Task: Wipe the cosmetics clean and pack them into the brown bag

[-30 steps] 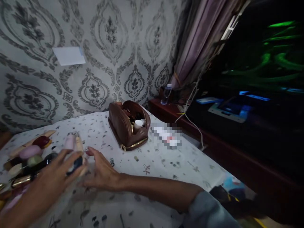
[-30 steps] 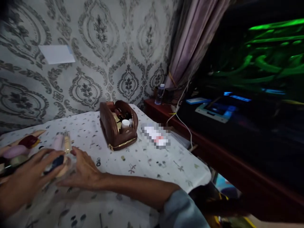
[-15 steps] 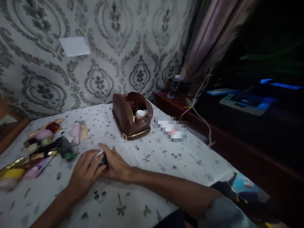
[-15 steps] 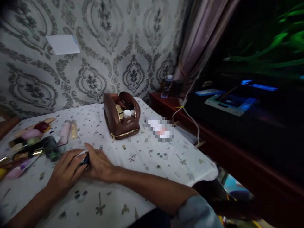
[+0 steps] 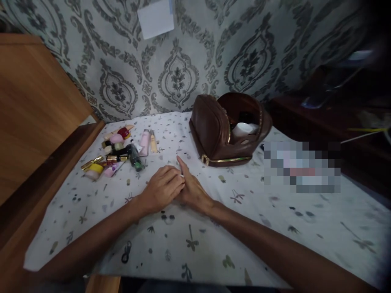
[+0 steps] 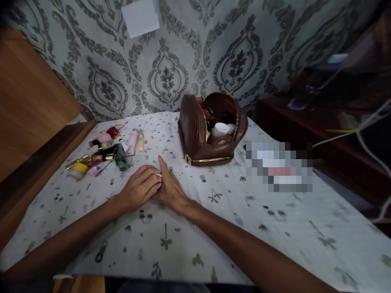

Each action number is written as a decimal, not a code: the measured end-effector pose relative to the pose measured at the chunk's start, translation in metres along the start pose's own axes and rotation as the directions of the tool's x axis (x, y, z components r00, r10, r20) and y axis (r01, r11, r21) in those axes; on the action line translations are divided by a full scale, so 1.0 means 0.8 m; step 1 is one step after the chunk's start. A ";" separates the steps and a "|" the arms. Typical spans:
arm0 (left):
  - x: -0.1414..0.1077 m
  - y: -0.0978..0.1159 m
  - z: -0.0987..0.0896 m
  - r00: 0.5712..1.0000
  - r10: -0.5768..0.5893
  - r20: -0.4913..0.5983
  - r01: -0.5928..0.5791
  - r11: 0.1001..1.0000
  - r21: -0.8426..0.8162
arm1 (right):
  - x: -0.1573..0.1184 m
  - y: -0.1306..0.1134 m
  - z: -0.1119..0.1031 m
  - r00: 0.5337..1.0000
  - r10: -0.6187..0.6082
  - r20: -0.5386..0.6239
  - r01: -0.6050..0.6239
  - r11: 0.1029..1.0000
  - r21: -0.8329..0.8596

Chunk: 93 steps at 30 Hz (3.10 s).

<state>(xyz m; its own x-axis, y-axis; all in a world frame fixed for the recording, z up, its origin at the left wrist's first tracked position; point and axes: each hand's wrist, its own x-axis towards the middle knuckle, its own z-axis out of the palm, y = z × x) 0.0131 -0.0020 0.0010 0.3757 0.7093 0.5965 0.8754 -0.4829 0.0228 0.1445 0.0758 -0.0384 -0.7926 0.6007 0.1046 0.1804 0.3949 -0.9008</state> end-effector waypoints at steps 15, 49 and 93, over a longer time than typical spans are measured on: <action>-0.052 -0.031 -0.001 0.949 -0.286 0.130 0.269 0.954 0.133 | 0.000 -0.002 0.000 0.997 -0.074 -0.010 0.074 0.997 -0.011; -0.046 -0.038 -0.003 0.988 0.154 -0.021 -0.149 0.976 0.156 | 0.007 0.003 -0.003 0.994 0.063 -0.090 -0.012 0.877 0.481; -0.041 -0.006 -0.001 0.999 0.017 0.029 -0.017 1.000 0.009 | -0.002 -0.001 -0.008 0.993 0.001 -0.117 0.029 0.968 0.250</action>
<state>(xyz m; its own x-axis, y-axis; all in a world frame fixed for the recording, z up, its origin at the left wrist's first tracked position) -0.0037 -0.0236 -0.0182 0.3989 0.7156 0.5735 0.8716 -0.4902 0.0055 0.1489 0.0789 -0.0352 -0.7190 0.6780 0.1524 0.0061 0.2255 -0.9742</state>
